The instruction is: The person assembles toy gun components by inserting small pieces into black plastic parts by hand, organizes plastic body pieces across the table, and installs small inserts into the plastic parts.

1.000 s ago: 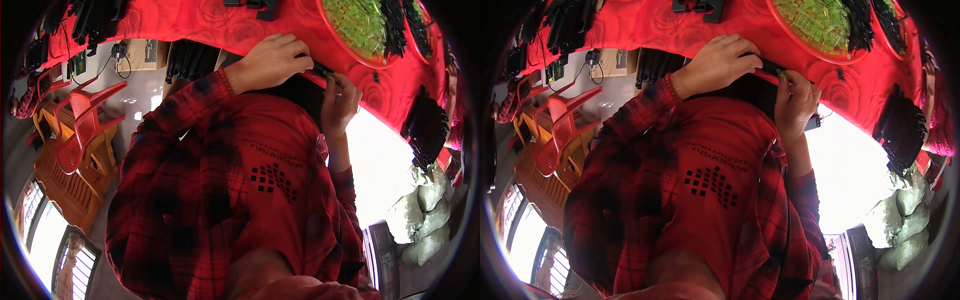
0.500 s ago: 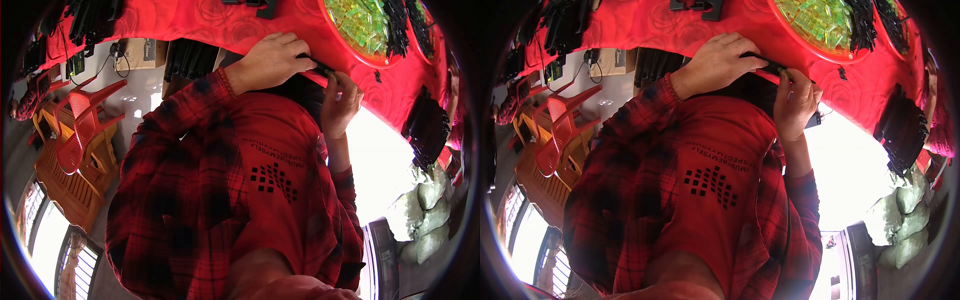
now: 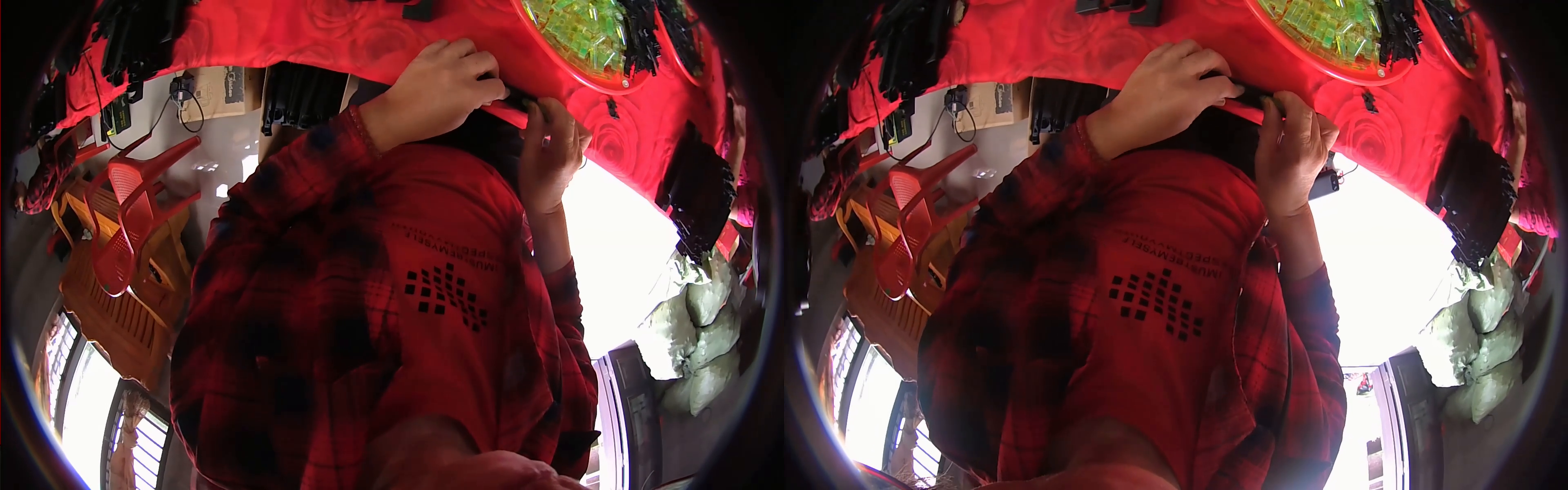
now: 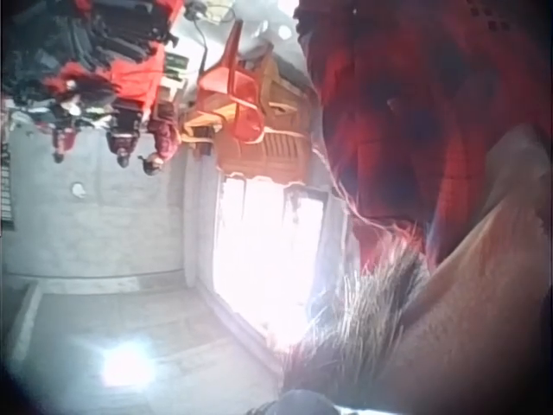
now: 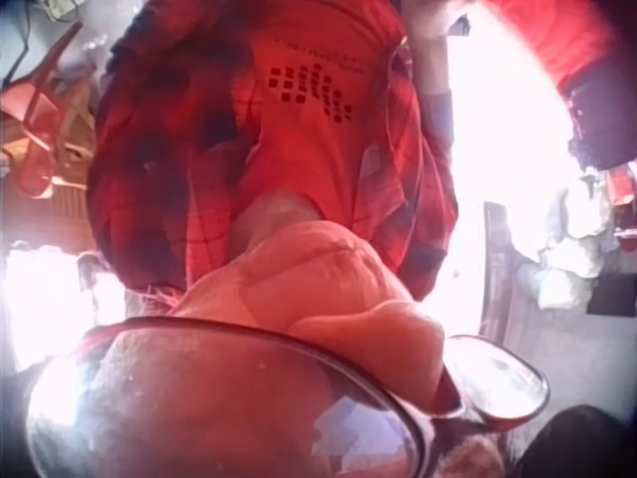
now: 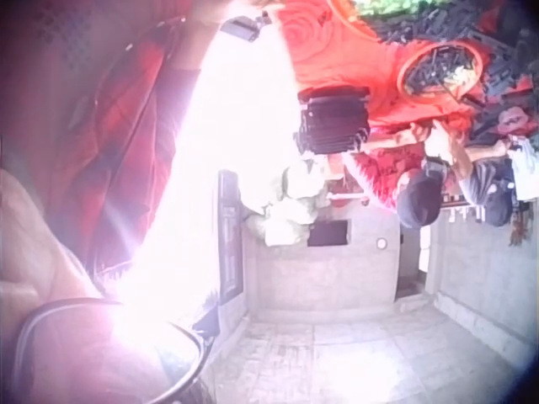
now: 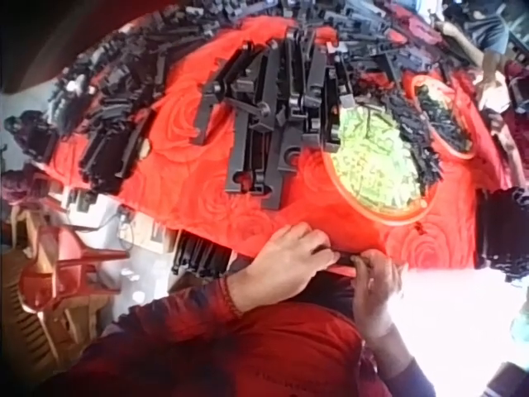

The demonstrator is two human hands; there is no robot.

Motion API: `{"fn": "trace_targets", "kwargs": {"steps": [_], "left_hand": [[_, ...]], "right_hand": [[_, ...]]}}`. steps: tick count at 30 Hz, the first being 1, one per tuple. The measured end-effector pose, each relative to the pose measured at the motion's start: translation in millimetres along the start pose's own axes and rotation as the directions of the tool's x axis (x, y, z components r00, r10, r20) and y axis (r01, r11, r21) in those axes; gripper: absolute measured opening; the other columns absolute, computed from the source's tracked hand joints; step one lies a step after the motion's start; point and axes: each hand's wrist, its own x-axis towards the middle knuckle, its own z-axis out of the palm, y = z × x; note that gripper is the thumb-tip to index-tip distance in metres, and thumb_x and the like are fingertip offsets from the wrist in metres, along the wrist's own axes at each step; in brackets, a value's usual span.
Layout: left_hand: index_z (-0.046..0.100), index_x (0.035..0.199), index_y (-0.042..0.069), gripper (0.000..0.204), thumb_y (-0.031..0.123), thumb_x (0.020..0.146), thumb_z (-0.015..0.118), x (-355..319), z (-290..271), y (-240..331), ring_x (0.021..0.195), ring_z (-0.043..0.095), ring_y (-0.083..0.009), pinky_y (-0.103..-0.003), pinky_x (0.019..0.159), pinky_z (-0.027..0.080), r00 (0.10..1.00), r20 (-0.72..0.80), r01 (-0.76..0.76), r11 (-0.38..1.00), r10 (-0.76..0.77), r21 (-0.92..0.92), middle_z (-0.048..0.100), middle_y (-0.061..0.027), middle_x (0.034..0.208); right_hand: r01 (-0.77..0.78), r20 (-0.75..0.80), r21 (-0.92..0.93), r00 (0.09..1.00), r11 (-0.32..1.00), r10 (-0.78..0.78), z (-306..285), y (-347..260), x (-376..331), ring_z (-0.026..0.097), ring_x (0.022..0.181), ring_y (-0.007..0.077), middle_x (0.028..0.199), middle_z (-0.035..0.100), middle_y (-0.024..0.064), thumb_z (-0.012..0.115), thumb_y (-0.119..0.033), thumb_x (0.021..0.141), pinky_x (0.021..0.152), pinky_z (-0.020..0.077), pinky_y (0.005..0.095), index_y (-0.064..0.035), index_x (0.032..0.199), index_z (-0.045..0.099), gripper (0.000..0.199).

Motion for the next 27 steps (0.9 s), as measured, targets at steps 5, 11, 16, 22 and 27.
{"fn": "trace_targets", "kwargs": {"steps": [5, 11, 16, 22, 27], "left_hand": [[0.061, 0.102, 0.012, 0.029, 0.016, 0.076, 0.075, 0, -5, -1, 0.091, 0.060, -0.0245, -0.038, 0.079, 0.049, 0.998, 0.000, 0.063, 0.986, -0.063, -0.152, 0.063, -0.0014, 0.096], [0.054, 0.111, 0.009, 0.044, 0.013, 0.074, 0.078, 1, -5, 2, 0.091, 0.061, -0.0264, -0.039, 0.080, 0.049, 0.993, -0.059, 0.093, 0.977, -0.106, -0.194, 0.063, -0.0047, 0.097], [0.054, 0.112, 0.009, 0.044, 0.013, 0.074, 0.077, 1, -7, 0, 0.092, 0.061, -0.0262, -0.039, 0.081, 0.048, 0.996, -0.023, 0.076, 0.981, -0.081, -0.176, 0.062, -0.0047, 0.099], [0.058, 0.105, 0.008, 0.038, 0.014, 0.074, 0.077, 2, -8, -2, 0.092, 0.059, -0.0250, -0.037, 0.081, 0.048, 0.997, 0.013, 0.084, 0.984, -0.083, -0.155, 0.062, -0.0032, 0.095], [0.061, 0.101, 0.009, 0.033, 0.016, 0.073, 0.077, 3, -6, -3, 0.091, 0.058, -0.0248, -0.037, 0.080, 0.048, 0.996, -0.002, 0.083, 0.981, -0.085, -0.173, 0.062, -0.0025, 0.092]], "right_hand": [[-0.134, 0.039, 0.070, 0.990, 0.988, 0.132, -3, -4, -6, 0.057, 0.066, 0.0161, 0.079, 0.067, 0.0007, 0.074, -0.008, 0.083, 0.076, 0.0392, 0.0304, -0.0106, 0.098, 0.064, 0.018], [-0.257, 0.030, 0.157, 0.966, 0.953, 0.256, -7, -6, -6, 0.057, 0.070, 0.0164, 0.081, 0.067, 0.0005, 0.074, -0.008, 0.083, 0.075, 0.0427, 0.0323, -0.0103, 0.098, 0.065, 0.017], [-0.234, 0.005, 0.149, 0.972, 0.961, 0.236, -4, 2, -11, 0.056, 0.072, 0.0171, 0.080, 0.067, 0.0010, 0.073, -0.009, 0.084, 0.075, 0.0421, 0.0330, -0.0110, 0.099, 0.066, 0.017], [-0.178, 0.020, 0.069, 0.984, 0.982, 0.177, -1, -2, -8, 0.054, 0.069, 0.0161, 0.076, 0.065, -0.0008, 0.074, -0.009, 0.083, 0.073, 0.0384, 0.0322, -0.0119, 0.096, 0.067, 0.015], [-0.098, -0.021, 0.005, 0.995, 0.995, 0.098, 1, -3, -3, 0.056, 0.066, 0.0172, 0.078, 0.066, -0.0001, 0.073, -0.008, 0.083, 0.074, 0.0380, 0.0318, -0.0110, 0.096, 0.066, 0.014]]}}
